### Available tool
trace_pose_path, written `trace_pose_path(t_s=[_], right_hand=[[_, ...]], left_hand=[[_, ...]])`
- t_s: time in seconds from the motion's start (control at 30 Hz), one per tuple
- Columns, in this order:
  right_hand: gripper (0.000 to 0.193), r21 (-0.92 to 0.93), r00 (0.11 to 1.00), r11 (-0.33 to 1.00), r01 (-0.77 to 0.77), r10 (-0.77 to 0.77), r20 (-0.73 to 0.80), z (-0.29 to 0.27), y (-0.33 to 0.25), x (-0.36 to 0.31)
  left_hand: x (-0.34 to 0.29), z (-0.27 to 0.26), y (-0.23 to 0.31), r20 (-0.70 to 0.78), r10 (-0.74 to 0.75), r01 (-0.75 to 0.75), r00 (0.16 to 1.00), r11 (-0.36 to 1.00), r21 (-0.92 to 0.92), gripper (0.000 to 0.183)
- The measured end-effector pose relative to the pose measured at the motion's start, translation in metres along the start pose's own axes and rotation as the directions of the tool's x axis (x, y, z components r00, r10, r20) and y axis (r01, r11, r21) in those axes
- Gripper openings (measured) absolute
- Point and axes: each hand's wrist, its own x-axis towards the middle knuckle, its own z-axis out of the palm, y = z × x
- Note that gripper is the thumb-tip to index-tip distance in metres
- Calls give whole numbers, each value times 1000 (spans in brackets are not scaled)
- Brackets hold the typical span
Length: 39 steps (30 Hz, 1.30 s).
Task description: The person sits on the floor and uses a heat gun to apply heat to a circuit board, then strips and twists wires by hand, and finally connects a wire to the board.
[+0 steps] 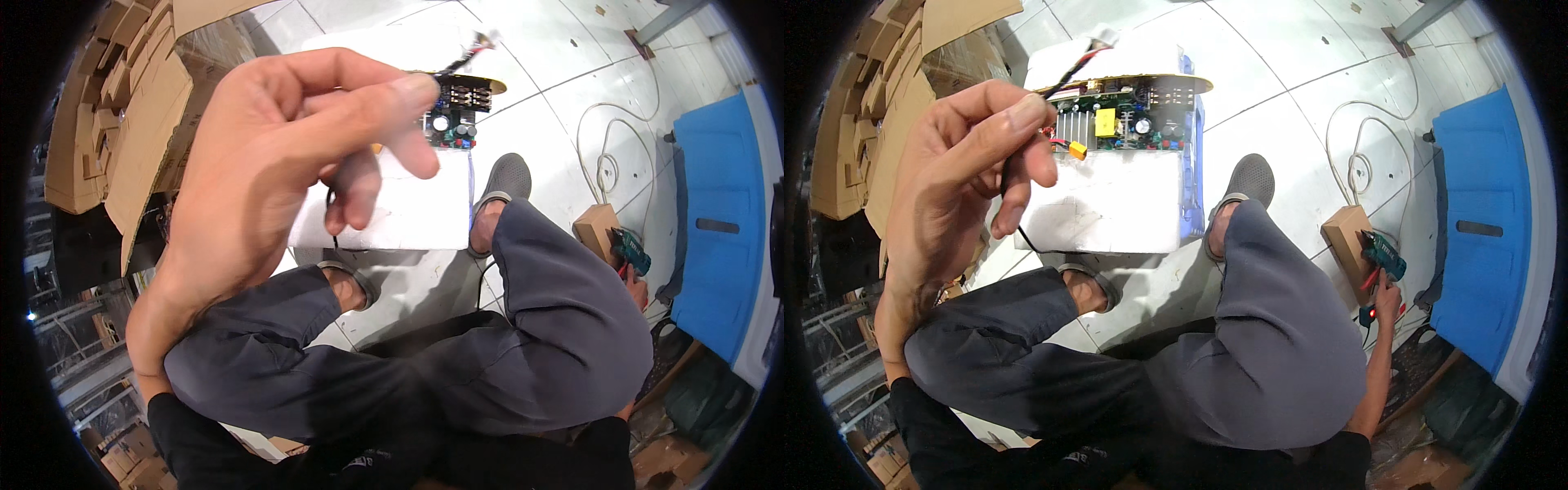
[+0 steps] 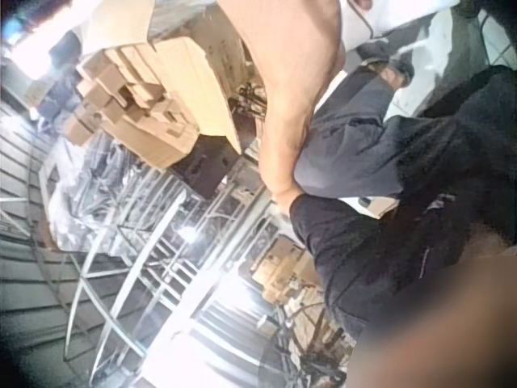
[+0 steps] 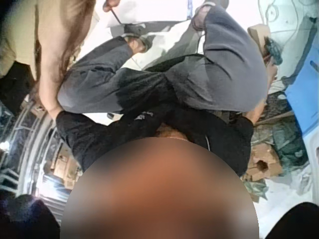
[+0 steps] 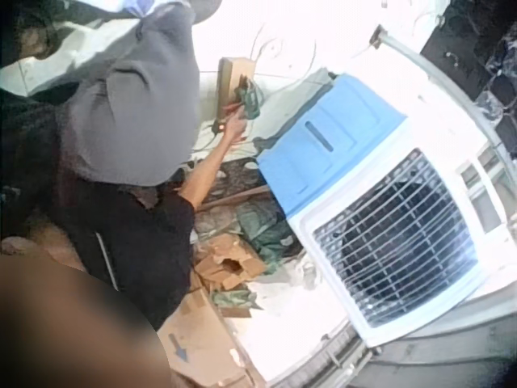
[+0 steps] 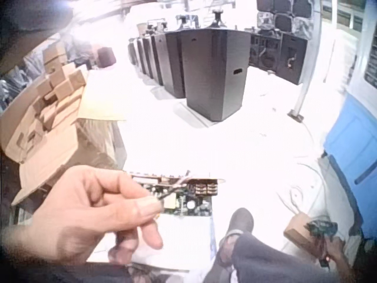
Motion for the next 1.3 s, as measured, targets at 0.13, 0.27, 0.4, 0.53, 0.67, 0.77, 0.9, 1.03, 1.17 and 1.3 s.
trace_pose_path(t_s=[0.13,0.27,0.4,0.53,0.67,0.77,0.9,1.03,1.17,1.3], right_hand=[[71,49,964,985,164,-150,-217,22,34,8],[65,-59,990,996,70,-77,-116,16,11,5],[56,-126,940,991,44,-84,-330,-22,-3,-20],[43,147,868,929,338,-248,-429,-83,-98,-42],[24,348,787,751,561,-353,-506,-170,-223,-122],[20,236,578,567,789,-556,-597,-209,-290,-174],[12,42,251,261,964,-852,-458,-227,-360,-232],[12,151,14,-2,989,-994,-106,-214,-393,-268],[15,355,-67,-56,933,-998,21,-211,-422,-301],[12,427,-26,-75,901,-992,-121,-208,-434,-307]], left_hand=[[9,1,-2,10,13,-13,1000,999,47,28],[7,-13,-11,-25,-62,63,998,998,9,27],[13,-15,-11,33,-103,104,994,994,-42,26],[10,-23,-19,60,-112,116,992,991,-70,26],[5,-32,-13,107,-134,146,985,983,-110,23],[-2,-34,-9,140,-149,166,979,979,-118,21],[-7,-42,-12,153,-146,169,977,973,-154,20],[-14,-43,-4,113,-97,118,989,973,-198,18],[-16,-48,-4,91,3,26,996,948,-317,17],[-18,-46,1,95,55,-12,994,916,-400,16]])
